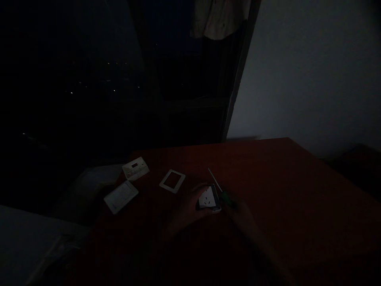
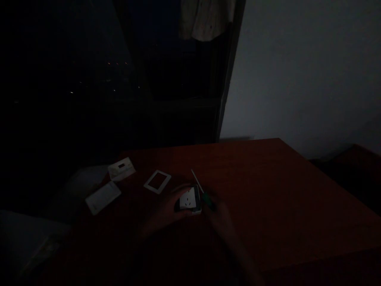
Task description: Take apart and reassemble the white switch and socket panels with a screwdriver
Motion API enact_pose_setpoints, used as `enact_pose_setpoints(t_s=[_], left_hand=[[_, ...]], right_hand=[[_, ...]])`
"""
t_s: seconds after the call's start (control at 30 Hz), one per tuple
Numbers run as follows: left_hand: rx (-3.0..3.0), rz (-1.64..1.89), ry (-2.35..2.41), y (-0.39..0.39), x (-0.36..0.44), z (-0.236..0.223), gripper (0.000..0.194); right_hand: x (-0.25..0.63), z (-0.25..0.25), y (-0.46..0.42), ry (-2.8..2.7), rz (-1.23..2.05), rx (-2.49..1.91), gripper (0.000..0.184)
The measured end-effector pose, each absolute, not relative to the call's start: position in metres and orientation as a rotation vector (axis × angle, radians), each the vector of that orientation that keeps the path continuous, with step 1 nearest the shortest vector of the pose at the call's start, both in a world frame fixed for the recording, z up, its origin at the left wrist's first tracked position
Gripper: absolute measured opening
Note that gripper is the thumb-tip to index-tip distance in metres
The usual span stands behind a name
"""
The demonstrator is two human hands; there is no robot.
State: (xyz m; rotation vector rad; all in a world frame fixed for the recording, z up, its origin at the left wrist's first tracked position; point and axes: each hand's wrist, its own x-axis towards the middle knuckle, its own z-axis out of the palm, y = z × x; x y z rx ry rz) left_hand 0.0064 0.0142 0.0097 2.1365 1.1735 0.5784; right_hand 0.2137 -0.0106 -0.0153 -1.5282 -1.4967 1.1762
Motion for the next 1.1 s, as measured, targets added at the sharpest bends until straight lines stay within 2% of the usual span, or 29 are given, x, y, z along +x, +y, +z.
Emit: enact_pose_setpoints(t_s=[0.43, 0.57, 0.77, 0.93, 1.1], left_hand=[[2.199, 0.545, 1.244, 0.011, 0.005, 0.016, 0.072], [2.254, 0.586, 1.463, -0.001, -0.016, 0.013, 0.059], [2.245, 0.343, 1.911, -0.027, -0.079, 0.02, 0.025], [2.21, 0.324, 2.008, -0.036, -0.104, 0.036, 0.03], [2.179, 0.325, 2.07, -0.028, -0.101, 0.033, 0.029]], right_hand=[[0.215, -0.015, -0.015, -1.454, 1.189, -1.467, 0.039], [0.215, -0.013, -0.017, -1.432, 1.203, -1.477, 0.043], [0.217, -0.019, -0.017, -1.398, 1.221, -1.497, 0.044], [0.217, -0.021, -0.017, -1.38, 1.226, -1.501, 0.047], [0.217, -0.017, -0.017, -1.356, 1.229, -1.532, 0.045]])
